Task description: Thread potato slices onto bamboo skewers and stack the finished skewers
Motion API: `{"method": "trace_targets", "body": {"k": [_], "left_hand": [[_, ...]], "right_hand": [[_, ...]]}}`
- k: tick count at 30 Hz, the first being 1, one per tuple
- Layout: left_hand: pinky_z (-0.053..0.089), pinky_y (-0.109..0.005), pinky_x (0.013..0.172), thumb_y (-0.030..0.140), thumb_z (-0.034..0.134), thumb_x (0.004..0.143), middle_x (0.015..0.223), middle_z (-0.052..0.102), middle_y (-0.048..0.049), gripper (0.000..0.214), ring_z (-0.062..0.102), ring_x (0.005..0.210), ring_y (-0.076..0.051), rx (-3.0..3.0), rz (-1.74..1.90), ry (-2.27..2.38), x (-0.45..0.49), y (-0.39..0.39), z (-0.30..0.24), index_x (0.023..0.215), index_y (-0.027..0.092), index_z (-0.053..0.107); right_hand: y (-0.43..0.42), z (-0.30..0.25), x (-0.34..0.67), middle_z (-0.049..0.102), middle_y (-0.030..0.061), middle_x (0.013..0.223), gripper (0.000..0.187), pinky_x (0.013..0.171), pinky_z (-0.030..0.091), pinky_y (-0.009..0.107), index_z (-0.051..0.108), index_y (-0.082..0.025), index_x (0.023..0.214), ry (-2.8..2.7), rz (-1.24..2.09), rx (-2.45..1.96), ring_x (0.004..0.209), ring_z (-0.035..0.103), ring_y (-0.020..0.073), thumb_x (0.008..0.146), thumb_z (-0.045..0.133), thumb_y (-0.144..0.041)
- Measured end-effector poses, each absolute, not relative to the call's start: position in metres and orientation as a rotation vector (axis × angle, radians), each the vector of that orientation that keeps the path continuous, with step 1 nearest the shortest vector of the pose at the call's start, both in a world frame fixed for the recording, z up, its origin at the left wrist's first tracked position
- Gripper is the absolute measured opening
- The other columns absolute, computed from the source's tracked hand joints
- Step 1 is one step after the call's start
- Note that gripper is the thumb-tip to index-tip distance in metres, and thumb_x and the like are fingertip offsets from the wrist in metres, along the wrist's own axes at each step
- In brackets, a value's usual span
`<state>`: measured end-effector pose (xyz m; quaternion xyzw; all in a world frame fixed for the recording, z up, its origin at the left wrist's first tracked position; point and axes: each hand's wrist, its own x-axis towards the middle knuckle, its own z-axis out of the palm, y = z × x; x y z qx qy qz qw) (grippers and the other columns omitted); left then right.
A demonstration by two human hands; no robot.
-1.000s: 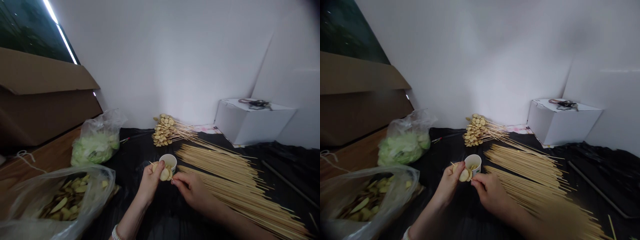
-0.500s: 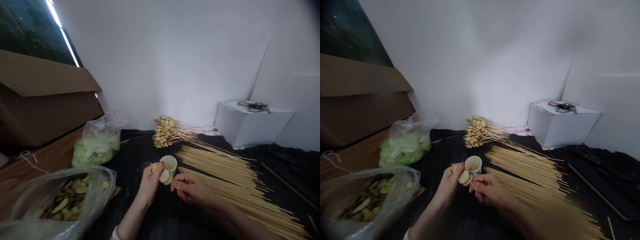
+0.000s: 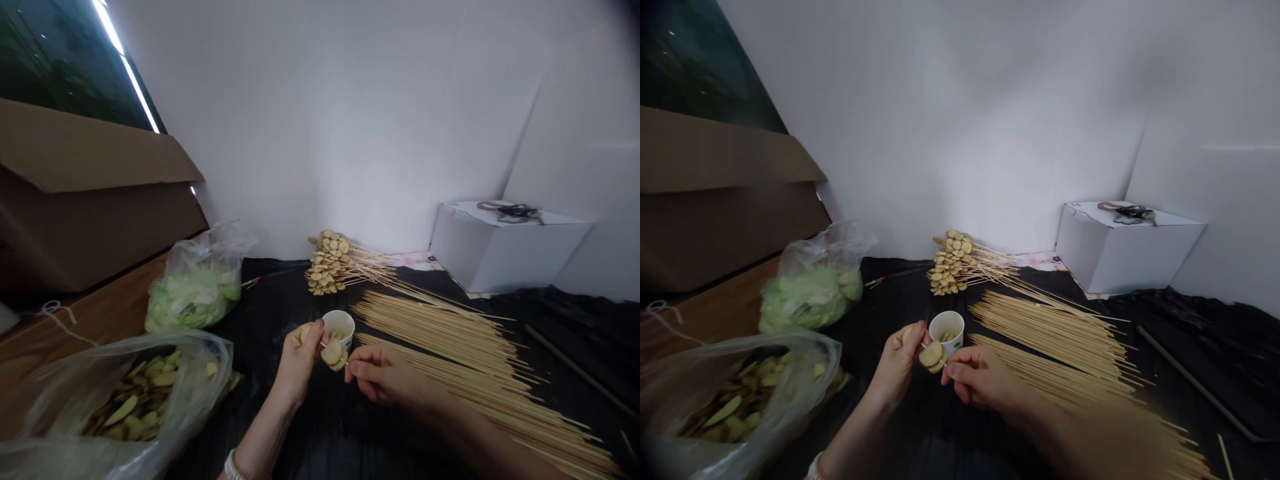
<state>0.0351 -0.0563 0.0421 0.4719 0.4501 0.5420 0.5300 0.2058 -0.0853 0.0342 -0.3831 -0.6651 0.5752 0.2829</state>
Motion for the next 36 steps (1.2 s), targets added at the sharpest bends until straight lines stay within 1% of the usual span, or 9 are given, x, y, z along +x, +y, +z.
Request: {"method": "trace_targets", "body": {"k": [3, 8, 11, 13, 16, 20, 23, 28, 36], "left_hand": [[0.023, -0.02, 0.044, 0.057, 0.066, 0.071, 0.046, 0.042, 0.0049, 0.046, 0.033, 0.043, -0.007, 1.128, 1.295, 1.099, 0.035, -0.056, 0.042, 0.057, 0.015, 0.055], [0.015, -0.021, 0.043, 0.058, 0.063, 0.074, 0.042, 0.029, 0.0085, 0.047, 0.021, 0.042, -0.005, 1.143, 1.294, 1.1, 0.034, -0.055, 0.041, 0.056, 0.015, 0.054], [0.012, -0.021, 0.043, 0.059, 0.063, 0.073, 0.043, 0.027, 0.0091, 0.048, 0.019, 0.042, -0.005, 1.139, 1.31, 1.105, 0.036, -0.055, 0.041, 0.056, 0.015, 0.054], [0.013, -0.021, 0.043, 0.06, 0.065, 0.071, 0.042, 0.028, 0.0089, 0.048, 0.02, 0.042, -0.005, 1.122, 1.32, 1.116, 0.037, -0.056, 0.042, 0.056, 0.015, 0.054], [0.019, -0.021, 0.044, 0.061, 0.066, 0.068, 0.043, 0.036, 0.0072, 0.048, 0.028, 0.042, -0.006, 1.094, 1.324, 1.114, 0.037, -0.056, 0.042, 0.056, 0.016, 0.054], [0.02, -0.021, 0.045, 0.065, 0.061, 0.072, 0.044, 0.036, 0.0068, 0.051, 0.03, 0.042, -0.007, 1.084, 1.275, 1.057, 0.034, -0.056, 0.042, 0.063, 0.015, 0.058], [0.019, -0.021, 0.045, 0.067, 0.059, 0.072, 0.05, 0.041, 0.0054, 0.053, 0.031, 0.045, -0.006, 1.086, 1.231, 1.026, 0.031, -0.057, 0.043, 0.07, 0.014, 0.06], [0.018, -0.02, 0.045, 0.043, 0.083, 0.057, 0.06, 0.051, 0.0043, 0.04, 0.03, 0.047, -0.004, 1.11, 1.123, 0.989, 0.034, -0.061, 0.044, 0.071, 0.014, 0.059], [0.023, -0.019, 0.045, 0.037, 0.083, 0.059, 0.059, 0.051, 0.0041, 0.035, 0.034, 0.049, -0.004, 1.06, 1.148, 1.015, 0.038, -0.063, 0.044, 0.068, 0.014, 0.058]], "right_hand": [[-0.084, 0.035, 0.206, 0.043, -0.0074, 0.049, 0.031, 0.039, 0.023, 0.02, 0.06, -0.017, 0.086, -1.797, 1.54, -1.026, 0.036, 0.027, 0.0068, 0.093, 0.04, -0.039], [-0.089, 0.018, 0.204, 0.062, 0.0084, 0.07, 0.033, 0.055, 0.035, 0.027, 0.065, -0.011, 0.09, -2.182, 0.115, -0.957, 0.062, 0.053, 0.0157, 0.094, 0.033, -0.015], [-0.091, 0.012, 0.205, 0.064, 0.0104, 0.072, 0.036, 0.054, 0.034, 0.029, 0.064, -0.009, 0.106, -2.232, -0.229, -0.902, 0.062, 0.054, 0.0172, 0.093, 0.03, -0.009], [-0.09, 0.015, 0.205, 0.065, 0.0084, 0.073, 0.032, 0.056, 0.036, 0.028, 0.065, -0.012, 0.096, -2.197, -0.032, -0.95, 0.063, 0.055, 0.016, 0.093, 0.033, -0.012], [-0.088, 0.027, 0.204, 0.058, -0.0007, 0.058, 0.027, 0.052, 0.035, 0.022, 0.062, -0.017, 0.077, -2.032, 0.72, -1.06, 0.052, 0.049, 0.0107, 0.093, 0.04, -0.021], [-0.086, 0.037, 0.202, 0.046, -0.0074, 0.045, 0.023, 0.043, 0.026, 0.019, 0.062, -0.016, 0.079, -1.752, 1.374, -1.045, 0.039, 0.033, 0.0071, 0.089, 0.044, -0.028], [-0.085, 0.035, 0.201, 0.047, -0.0068, 0.046, 0.023, 0.046, 0.028, 0.019, 0.062, -0.016, 0.077, -1.672, 1.295, -1.052, 0.042, 0.036, 0.0074, 0.087, 0.047, -0.03], [-0.083, 0.033, 0.202, 0.049, -0.006, 0.047, 0.024, 0.05, 0.033, 0.021, 0.063, -0.016, 0.077, -1.665, 1.143, -1.083, 0.046, 0.043, 0.0093, 0.088, 0.047, -0.03], [-0.087, 0.029, 0.203, 0.059, 0.0, 0.063, 0.029, 0.058, 0.035, 0.023, 0.059, -0.018, 0.072, -1.915, 0.618, -1.108, 0.059, 0.052, 0.0122, 0.093, 0.041, -0.025]]}}
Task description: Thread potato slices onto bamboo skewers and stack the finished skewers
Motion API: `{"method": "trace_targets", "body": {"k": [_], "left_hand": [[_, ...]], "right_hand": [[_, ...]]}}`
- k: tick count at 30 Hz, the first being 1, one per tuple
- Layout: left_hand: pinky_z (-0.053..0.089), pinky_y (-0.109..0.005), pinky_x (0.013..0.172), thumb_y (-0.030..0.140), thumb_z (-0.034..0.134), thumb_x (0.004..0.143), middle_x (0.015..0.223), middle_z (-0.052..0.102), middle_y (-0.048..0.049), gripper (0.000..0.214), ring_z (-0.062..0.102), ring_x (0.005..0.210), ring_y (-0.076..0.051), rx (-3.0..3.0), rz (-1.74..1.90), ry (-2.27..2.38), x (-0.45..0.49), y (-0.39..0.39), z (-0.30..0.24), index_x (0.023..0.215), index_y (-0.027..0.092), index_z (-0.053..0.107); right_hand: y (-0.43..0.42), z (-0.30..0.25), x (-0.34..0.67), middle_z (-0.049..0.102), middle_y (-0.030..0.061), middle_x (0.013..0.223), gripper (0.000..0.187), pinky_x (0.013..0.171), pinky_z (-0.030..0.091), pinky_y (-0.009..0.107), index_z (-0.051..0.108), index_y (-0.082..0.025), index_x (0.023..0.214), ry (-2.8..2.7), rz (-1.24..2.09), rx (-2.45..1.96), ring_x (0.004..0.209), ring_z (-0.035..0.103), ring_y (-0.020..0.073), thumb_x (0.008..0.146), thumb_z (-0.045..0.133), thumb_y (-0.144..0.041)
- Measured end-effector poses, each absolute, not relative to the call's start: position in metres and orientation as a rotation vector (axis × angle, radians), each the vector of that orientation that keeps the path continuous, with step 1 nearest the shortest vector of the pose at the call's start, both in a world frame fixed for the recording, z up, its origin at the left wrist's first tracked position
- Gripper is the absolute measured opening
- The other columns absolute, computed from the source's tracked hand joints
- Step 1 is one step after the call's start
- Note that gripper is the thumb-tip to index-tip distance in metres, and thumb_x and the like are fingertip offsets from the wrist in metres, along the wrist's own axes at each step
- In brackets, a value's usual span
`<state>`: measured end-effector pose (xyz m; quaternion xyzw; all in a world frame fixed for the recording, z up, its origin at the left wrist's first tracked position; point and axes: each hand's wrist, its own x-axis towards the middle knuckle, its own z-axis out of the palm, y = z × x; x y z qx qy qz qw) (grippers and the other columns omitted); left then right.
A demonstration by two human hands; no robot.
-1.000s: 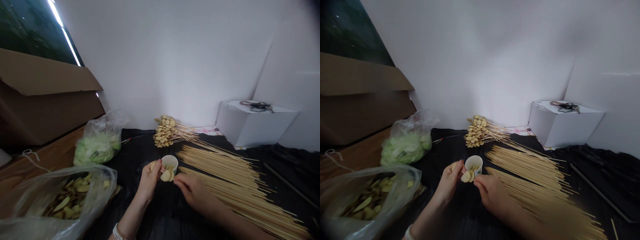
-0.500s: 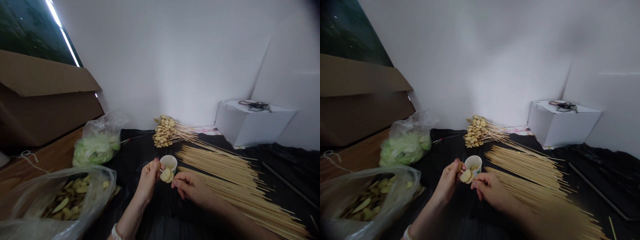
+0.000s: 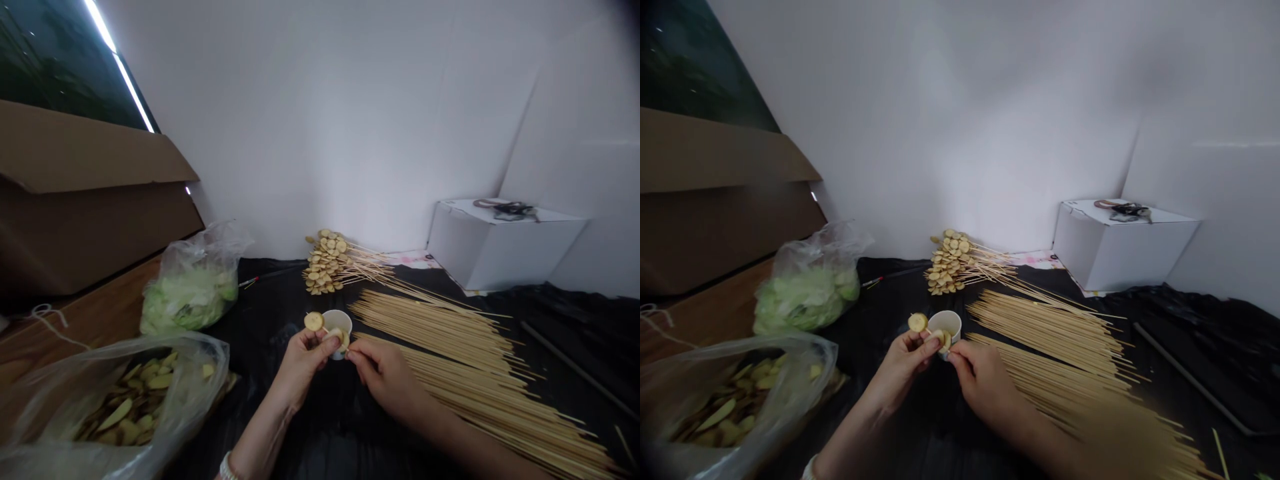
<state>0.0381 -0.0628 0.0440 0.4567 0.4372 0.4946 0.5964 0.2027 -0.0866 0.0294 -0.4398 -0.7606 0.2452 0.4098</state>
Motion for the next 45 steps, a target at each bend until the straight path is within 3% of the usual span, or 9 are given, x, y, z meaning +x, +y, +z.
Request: {"method": "trace_targets", "body": {"k": [4, 10, 21, 27, 31, 35, 38, 45], "left_hand": [[0.023, -0.018, 0.044, 0.038, 0.083, 0.059, 0.058, 0.051, 0.0047, 0.035, 0.033, 0.048, -0.004, 1.013, 1.216, 0.983, 0.04, -0.062, 0.042, 0.067, 0.014, 0.059], [0.024, -0.018, 0.045, 0.037, 0.084, 0.059, 0.059, 0.051, 0.0035, 0.034, 0.033, 0.049, -0.004, 0.992, 1.252, 0.969, 0.039, -0.063, 0.046, 0.072, 0.012, 0.066], [0.024, -0.017, 0.043, 0.04, 0.081, 0.064, 0.055, 0.047, 0.0058, 0.034, 0.034, 0.047, -0.003, 0.986, 1.32, 0.878, 0.035, -0.058, 0.041, 0.074, 0.014, 0.062], [0.024, -0.016, 0.041, 0.031, 0.085, 0.059, 0.06, 0.057, 0.001, 0.03, 0.039, 0.047, -0.003, 1.081, 1.103, 0.884, 0.038, -0.065, 0.043, 0.076, 0.012, 0.069], [0.03, -0.015, 0.045, 0.027, 0.084, 0.061, 0.064, 0.059, 0.001, 0.026, 0.039, 0.05, -0.003, 0.974, 1.197, 0.841, 0.039, -0.065, 0.043, 0.078, 0.013, 0.072], [0.042, -0.016, 0.06, 0.019, 0.083, 0.064, 0.08, 0.064, -0.0011, 0.031, 0.049, 0.061, -0.004, 0.906, 1.202, 0.736, 0.036, -0.064, 0.048, 0.093, 0.015, 0.073], [0.045, -0.018, 0.067, 0.014, 0.08, 0.067, 0.084, 0.065, -0.0011, 0.033, 0.054, 0.067, -0.005, 0.839, 1.148, 0.673, 0.035, -0.065, 0.051, 0.099, 0.017, 0.073], [0.045, -0.018, 0.066, 0.015, 0.079, 0.068, 0.08, 0.064, -0.0015, 0.034, 0.057, 0.065, -0.006, 0.813, 1.09, 0.706, 0.04, -0.068, 0.047, 0.101, 0.014, 0.072]], "right_hand": [[-0.087, 0.025, 0.203, 0.063, 0.0057, 0.074, 0.031, 0.064, 0.037, 0.026, 0.06, -0.017, 0.079, -1.998, 0.346, -1.048, 0.068, 0.056, 0.0154, 0.095, 0.034, -0.022], [-0.088, 0.036, 0.203, 0.051, -0.0036, 0.054, 0.032, 0.054, 0.033, 0.022, 0.054, -0.019, 0.064, -1.869, 0.735, -1.112, 0.053, 0.048, 0.0107, 0.093, 0.043, -0.026], [-0.089, 0.039, 0.202, 0.05, -0.0041, 0.054, 0.034, 0.057, 0.034, 0.022, 0.052, -0.018, 0.061, -1.764, 0.828, -1.099, 0.055, 0.047, 0.0104, 0.093, 0.045, -0.028], [-0.091, 0.042, 0.201, 0.053, -0.0037, 0.056, 0.031, 0.058, 0.036, 0.022, 0.057, -0.018, 0.068, -1.742, 0.903, -1.032, 0.057, 0.049, 0.0106, 0.093, 0.044, -0.029], [-0.089, 0.038, 0.2, 0.055, -0.0039, 0.055, 0.026, 0.055, 0.035, 0.022, 0.061, -0.018, 0.074, -1.751, 0.962, -1.039, 0.052, 0.047, 0.01, 0.092, 0.046, -0.028], [-0.089, 0.035, 0.2, 0.054, -0.0057, 0.052, 0.023, 0.053, 0.034, 0.022, 0.063, -0.019, 0.084, -1.693, 1.054, -1.059, 0.044, 0.042, 0.0088, 0.092, 0.043, -0.028], [-0.089, 0.034, 0.2, 0.052, -0.006, 0.051, 0.024, 0.052, 0.034, 0.022, 0.063, -0.019, 0.084, -1.678, 1.067, -1.055, 0.045, 0.041, 0.0091, 0.092, 0.043, -0.029], [-0.089, 0.034, 0.198, 0.053, -0.0046, 0.052, 0.025, 0.053, 0.035, 0.022, 0.06, -0.019, 0.074, -1.679, 1.018, -1.051, 0.049, 0.045, 0.0097, 0.091, 0.043, -0.028]]}}
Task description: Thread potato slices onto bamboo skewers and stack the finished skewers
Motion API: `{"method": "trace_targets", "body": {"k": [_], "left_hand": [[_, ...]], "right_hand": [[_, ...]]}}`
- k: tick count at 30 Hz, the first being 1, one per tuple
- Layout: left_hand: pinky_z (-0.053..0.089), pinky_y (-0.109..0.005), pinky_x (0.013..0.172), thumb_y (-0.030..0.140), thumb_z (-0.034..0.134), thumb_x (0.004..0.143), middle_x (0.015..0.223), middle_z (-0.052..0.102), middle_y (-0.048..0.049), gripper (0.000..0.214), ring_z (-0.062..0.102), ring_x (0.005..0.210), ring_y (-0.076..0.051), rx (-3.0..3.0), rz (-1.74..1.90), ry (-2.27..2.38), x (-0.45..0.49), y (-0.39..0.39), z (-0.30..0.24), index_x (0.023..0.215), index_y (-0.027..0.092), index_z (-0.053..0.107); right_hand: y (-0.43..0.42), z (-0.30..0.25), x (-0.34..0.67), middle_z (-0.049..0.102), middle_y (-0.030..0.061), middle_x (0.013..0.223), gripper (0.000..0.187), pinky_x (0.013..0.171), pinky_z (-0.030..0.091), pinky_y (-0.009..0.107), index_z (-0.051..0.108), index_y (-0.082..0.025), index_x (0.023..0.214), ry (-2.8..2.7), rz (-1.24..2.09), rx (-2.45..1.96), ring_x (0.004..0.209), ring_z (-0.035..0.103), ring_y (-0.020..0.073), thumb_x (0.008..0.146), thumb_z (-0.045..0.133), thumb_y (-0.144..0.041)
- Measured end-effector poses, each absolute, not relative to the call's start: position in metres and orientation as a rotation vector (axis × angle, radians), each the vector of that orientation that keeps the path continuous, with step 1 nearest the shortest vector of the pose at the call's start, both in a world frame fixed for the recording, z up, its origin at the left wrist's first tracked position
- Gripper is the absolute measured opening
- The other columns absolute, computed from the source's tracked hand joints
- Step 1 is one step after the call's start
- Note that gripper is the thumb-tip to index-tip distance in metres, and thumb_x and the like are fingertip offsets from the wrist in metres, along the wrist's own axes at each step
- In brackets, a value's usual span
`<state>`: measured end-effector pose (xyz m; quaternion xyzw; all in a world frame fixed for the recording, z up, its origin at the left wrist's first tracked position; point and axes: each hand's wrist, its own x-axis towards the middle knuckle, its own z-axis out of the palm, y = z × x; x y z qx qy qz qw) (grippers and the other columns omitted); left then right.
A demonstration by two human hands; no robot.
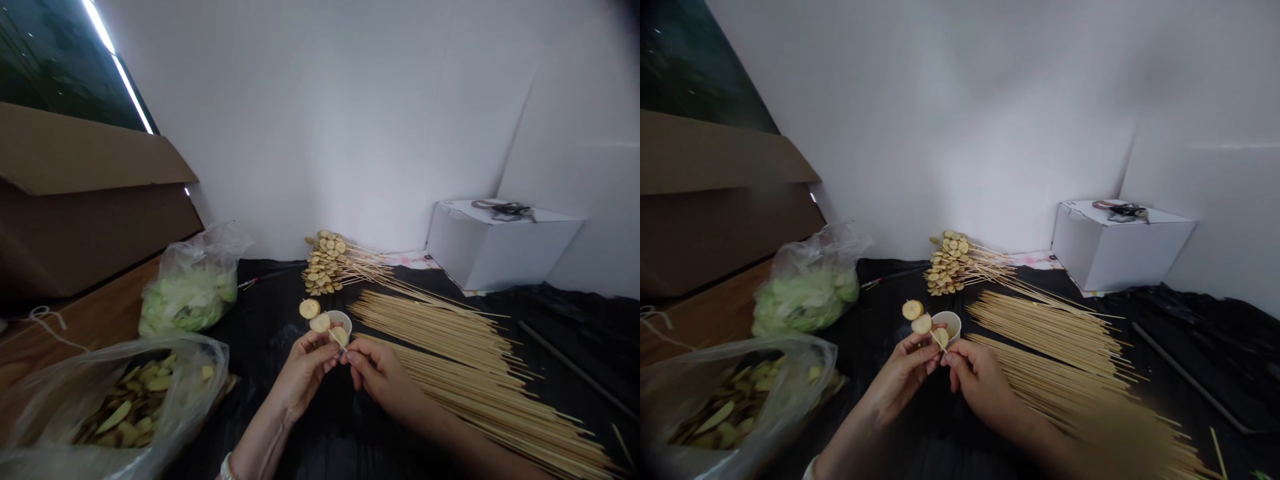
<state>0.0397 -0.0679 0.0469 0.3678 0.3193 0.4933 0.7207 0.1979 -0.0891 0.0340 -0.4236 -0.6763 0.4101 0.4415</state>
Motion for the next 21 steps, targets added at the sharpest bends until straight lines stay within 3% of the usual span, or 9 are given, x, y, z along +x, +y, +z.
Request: {"method": "trace_targets", "body": {"k": [9, 15, 21], "left_hand": [[0.045, -0.018, 0.064, 0.018, 0.079, 0.069, 0.077, 0.063, -0.0014, 0.024, 0.058, 0.066, -0.008, 0.928, 1.112, 0.741, 0.0401, -0.0687, 0.0437, 0.091, 0.014, 0.072], [0.044, -0.016, 0.059, 0.021, 0.083, 0.064, 0.073, 0.064, -0.0017, 0.02, 0.053, 0.059, -0.005, 0.891, 1.214, 0.792, 0.0398, -0.0676, 0.0455, 0.078, 0.012, 0.072], [0.044, -0.014, 0.056, 0.022, 0.083, 0.064, 0.066, 0.061, 0.001, 0.02, 0.052, 0.056, -0.004, 0.819, 1.326, 0.805, 0.0351, -0.0603, 0.0472, 0.076, 0.012, 0.072]], "right_hand": [[-0.0885, 0.0352, 0.197, 0.05, -0.0066, 0.051, 0.026, 0.037, 0.022, 0.019, 0.057, -0.018, 0.082, -1.501, 1.349, -1.005, 0.035, 0.032, 0.0061, 0.088, 0.045, -0.041], [-0.0858, 0.0326, 0.1971, 0.051, -0.0064, 0.053, 0.027, 0.035, 0.022, 0.018, 0.055, -0.018, 0.084, -1.531, 1.344, -0.989, 0.034, 0.034, 0.0051, 0.088, 0.045, -0.042], [-0.0821, 0.0322, 0.1997, 0.052, -0.0063, 0.056, 0.02, 0.036, 0.023, 0.017, 0.056, -0.018, 0.089, -1.552, 1.277, -1.016, 0.037, 0.035, 0.005, 0.089, 0.047, -0.036]]}}
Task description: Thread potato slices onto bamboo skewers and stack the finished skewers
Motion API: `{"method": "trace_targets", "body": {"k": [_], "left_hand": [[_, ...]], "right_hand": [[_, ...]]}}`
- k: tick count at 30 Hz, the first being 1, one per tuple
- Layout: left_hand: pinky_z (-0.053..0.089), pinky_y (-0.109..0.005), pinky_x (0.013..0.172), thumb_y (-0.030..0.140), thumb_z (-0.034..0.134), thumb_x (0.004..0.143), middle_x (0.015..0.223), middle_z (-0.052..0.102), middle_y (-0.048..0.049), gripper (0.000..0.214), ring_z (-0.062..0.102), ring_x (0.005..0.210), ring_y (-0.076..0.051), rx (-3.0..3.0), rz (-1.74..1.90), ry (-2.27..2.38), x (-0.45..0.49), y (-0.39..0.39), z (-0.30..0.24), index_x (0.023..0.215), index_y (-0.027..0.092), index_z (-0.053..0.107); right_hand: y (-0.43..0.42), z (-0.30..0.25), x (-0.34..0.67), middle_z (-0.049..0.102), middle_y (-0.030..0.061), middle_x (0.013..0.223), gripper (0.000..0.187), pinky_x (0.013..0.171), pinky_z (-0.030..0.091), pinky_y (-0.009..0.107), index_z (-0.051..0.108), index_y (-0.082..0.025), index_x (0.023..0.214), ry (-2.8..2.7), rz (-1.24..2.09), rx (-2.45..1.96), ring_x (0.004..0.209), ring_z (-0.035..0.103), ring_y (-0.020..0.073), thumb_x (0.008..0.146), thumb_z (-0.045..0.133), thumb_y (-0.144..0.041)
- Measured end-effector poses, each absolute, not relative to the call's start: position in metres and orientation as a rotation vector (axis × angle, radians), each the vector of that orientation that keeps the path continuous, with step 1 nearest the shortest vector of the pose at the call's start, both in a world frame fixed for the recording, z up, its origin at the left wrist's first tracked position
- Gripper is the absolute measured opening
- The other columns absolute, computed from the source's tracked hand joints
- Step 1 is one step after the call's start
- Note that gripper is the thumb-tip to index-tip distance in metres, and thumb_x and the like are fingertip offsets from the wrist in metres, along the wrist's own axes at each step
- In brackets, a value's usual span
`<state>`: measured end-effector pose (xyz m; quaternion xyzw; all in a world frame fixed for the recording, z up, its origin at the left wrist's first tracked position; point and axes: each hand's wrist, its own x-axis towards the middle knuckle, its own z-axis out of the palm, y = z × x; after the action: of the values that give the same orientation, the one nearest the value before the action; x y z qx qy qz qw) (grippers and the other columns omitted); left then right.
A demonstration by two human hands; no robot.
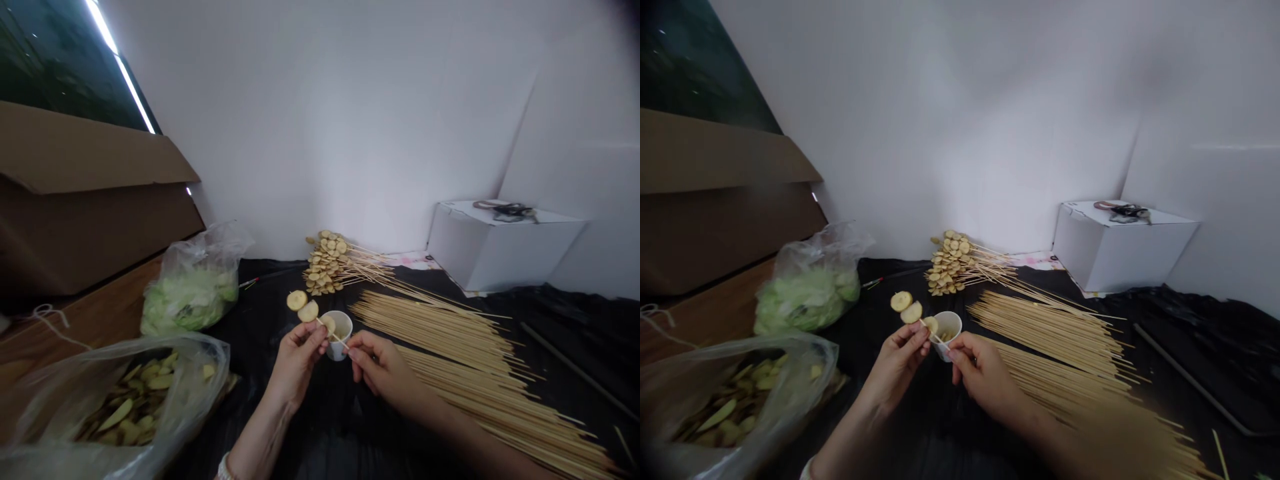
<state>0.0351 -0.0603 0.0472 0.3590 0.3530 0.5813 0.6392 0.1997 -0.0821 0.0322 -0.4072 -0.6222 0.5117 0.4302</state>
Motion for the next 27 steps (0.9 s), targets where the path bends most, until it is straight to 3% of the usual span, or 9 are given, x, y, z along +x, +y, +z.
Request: {"method": "trace_targets", "body": {"k": [8, 15, 23, 27], "left_hand": [[0.045, -0.015, 0.057, 0.023, 0.085, 0.061, 0.07, 0.066, -0.0005, 0.027, 0.057, 0.059, -0.005, 0.812, 1.306, 0.827, 0.0375, -0.0622, 0.0461, 0.083, 0.012, 0.073], [0.045, -0.017, 0.057, 0.019, 0.087, 0.055, 0.076, 0.07, -0.0026, 0.034, 0.059, 0.06, -0.007, 0.809, 1.294, 0.838, 0.0373, -0.0622, 0.0449, 0.084, 0.013, 0.072], [0.043, -0.018, 0.057, 0.028, 0.083, 0.064, 0.079, 0.07, -0.0055, 0.028, 0.057, 0.063, -0.008, 0.99, 1.246, 0.868, 0.0401, -0.0664, 0.0481, 0.085, 0.012, 0.074], [0.039, -0.019, 0.051, 0.038, 0.076, 0.071, 0.063, 0.066, -0.0045, 0.027, 0.052, 0.054, -0.008, 1.111, 1.29, 0.971, 0.0414, -0.0667, 0.0491, 0.074, 0.011, 0.075]], "right_hand": [[-0.0818, 0.0311, 0.2032, 0.059, -0.0023, 0.064, 0.017, 0.053, 0.038, 0.02, 0.061, -0.019, 0.08, -1.626, 0.93, -1.078, 0.055, 0.052, 0.0092, 0.088, 0.049, -0.026], [-0.0812, 0.0308, 0.2032, 0.063, -0.001, 0.067, 0.013, 0.056, 0.042, 0.022, 0.063, -0.019, 0.08, -1.614, 0.849, -1.09, 0.06, 0.057, 0.0122, 0.086, 0.053, -0.026], [-0.0803, 0.0286, 0.2045, 0.068, 0.0012, 0.075, 0.011, 0.064, 0.046, 0.025, 0.063, -0.02, 0.083, -1.618, 0.818, -1.102, 0.069, 0.062, 0.0154, 0.086, 0.053, -0.024], [-0.081, 0.0304, 0.2042, 0.067, 0.0012, 0.074, 0.011, 0.064, 0.044, 0.025, 0.063, -0.02, 0.082, -1.654, 0.789, -1.13, 0.068, 0.062, 0.0152, 0.086, 0.054, -0.024]]}}
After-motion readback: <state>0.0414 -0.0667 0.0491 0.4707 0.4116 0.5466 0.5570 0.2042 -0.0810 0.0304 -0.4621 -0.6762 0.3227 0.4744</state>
